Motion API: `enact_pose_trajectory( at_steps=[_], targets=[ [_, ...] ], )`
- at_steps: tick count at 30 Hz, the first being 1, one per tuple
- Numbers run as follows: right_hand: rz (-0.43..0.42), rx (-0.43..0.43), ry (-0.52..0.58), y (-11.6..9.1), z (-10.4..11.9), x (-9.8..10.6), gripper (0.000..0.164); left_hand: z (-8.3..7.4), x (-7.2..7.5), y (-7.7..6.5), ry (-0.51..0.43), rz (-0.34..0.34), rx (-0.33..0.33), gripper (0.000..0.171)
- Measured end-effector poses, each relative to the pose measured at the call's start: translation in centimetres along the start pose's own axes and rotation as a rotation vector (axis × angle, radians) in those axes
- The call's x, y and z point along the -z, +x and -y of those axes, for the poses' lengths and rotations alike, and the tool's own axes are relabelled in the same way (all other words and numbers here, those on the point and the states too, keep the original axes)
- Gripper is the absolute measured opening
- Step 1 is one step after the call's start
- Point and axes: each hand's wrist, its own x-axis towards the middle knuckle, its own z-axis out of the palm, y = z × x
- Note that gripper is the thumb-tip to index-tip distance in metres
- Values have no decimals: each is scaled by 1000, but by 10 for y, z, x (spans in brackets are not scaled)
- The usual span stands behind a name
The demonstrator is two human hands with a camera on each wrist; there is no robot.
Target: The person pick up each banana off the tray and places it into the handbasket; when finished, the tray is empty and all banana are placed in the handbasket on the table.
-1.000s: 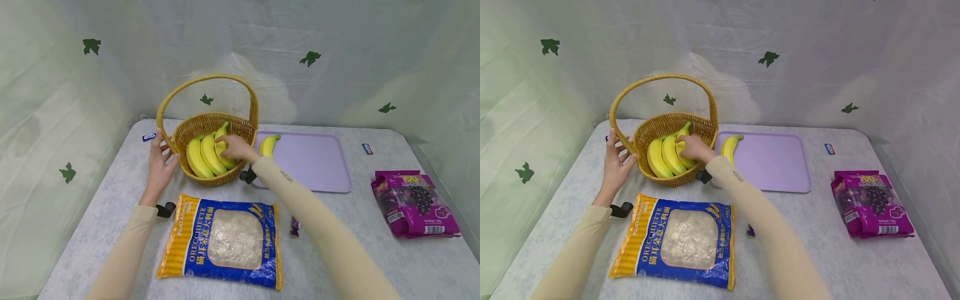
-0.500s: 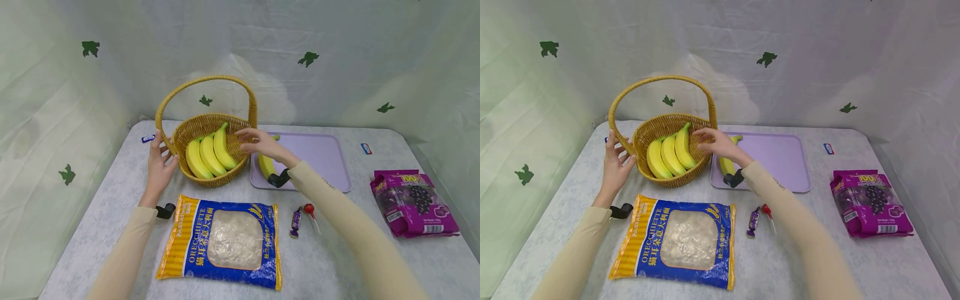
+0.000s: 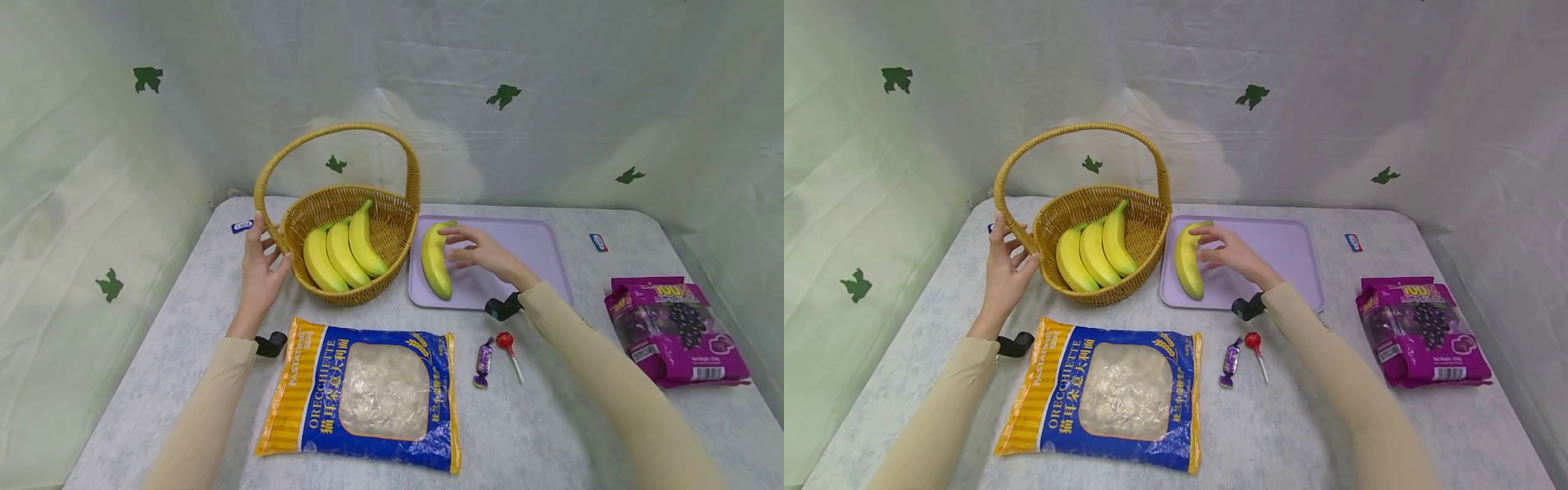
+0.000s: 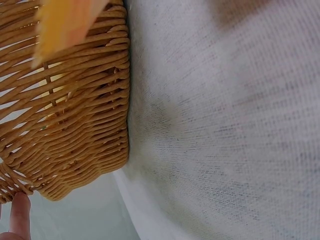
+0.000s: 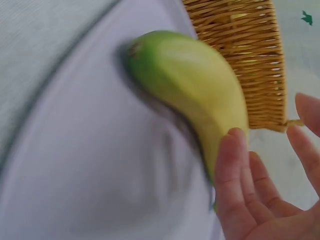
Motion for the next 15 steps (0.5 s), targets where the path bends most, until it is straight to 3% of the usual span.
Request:
enact_pose_trajectory(
  at_steps=[8, 15],
  targets=[
    [101, -63, -70, -4, -9, -6, 66, 0, -1, 0, 11, -4, -4, 87],
    [86, -74, -181, 7, -11, -14, 74, 1, -1, 0, 7, -5, -14, 87]
  ],
)
